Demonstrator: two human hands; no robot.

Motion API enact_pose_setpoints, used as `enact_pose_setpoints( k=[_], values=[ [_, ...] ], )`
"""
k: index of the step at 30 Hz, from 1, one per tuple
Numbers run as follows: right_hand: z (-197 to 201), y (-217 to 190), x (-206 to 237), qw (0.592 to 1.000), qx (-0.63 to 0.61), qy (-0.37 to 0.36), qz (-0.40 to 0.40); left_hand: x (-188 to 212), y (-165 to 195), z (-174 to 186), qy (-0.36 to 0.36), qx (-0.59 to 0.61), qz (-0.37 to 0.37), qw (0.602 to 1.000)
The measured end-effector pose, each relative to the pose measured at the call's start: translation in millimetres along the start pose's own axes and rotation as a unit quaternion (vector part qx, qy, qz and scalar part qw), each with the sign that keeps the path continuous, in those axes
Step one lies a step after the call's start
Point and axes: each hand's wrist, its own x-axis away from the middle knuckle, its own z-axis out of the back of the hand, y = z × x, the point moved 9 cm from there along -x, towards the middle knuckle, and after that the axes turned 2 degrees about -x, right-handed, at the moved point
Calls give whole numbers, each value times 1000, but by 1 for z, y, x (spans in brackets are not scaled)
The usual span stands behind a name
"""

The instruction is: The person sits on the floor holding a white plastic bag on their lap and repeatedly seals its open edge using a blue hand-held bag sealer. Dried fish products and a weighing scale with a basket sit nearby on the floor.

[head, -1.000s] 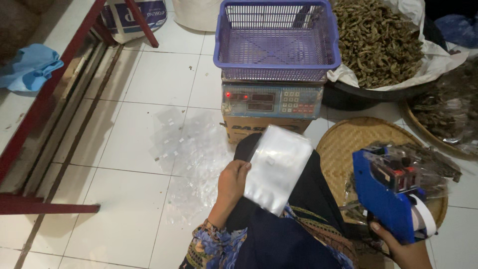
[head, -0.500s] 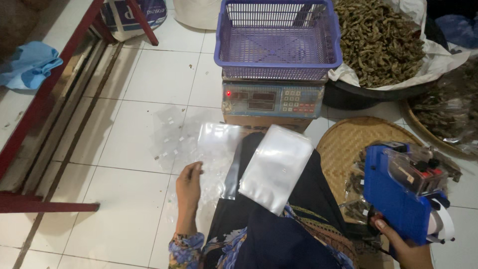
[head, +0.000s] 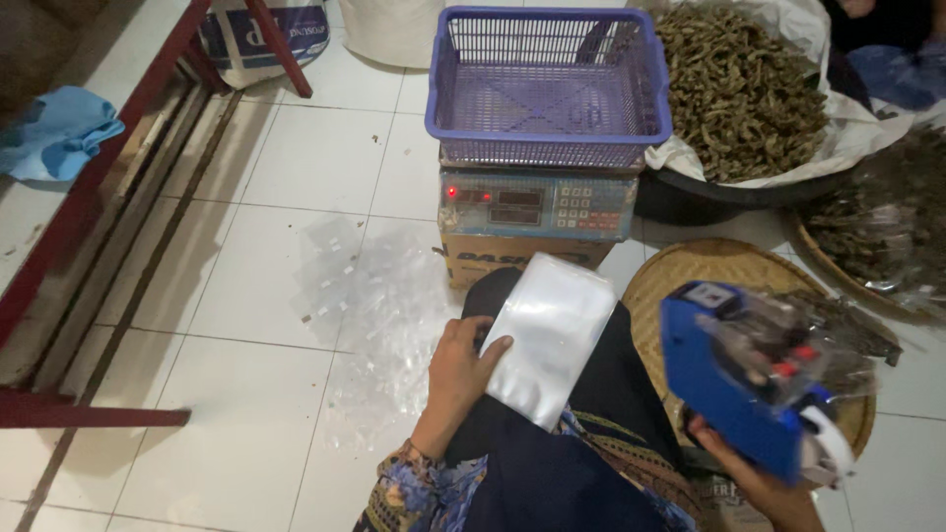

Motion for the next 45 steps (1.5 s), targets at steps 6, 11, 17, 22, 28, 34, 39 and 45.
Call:
enact_pose_setpoints(
  k=[6, 11, 17, 22, 28, 34, 39, 45],
  values=[
    [-26, 9, -16, 993, 58, -47, -93, -8, 5, 2, -21, -18, 35, 999],
    [-44, -24, -18, 972, 118, -101, -175, -3, -2, -2, -6, 37, 36, 999],
    [-74, -120, -50, 923, 322, -211, -13, -3, -2, -7, -7, 59, 24, 998],
    [-69, -123, -55, 807, 494, -288, -148, -4, -5, -9, -10, 62, 25, 998],
    [7, -62, -40, 802, 488, -258, -229, -5, -17, -16, -11, 86, 30, 996],
    [71, 8, -12, 951, 224, -92, -192, -8, -42, -22, -49, 135, 79, 986],
    [69, 6, -5, 996, 51, 36, -66, -11, -65, -28, -121, 297, 149, 935],
    [57, 26, 1, 988, 91, 16, -127, -2, -121, 33, -81, 306, 219, 923]
  ],
)
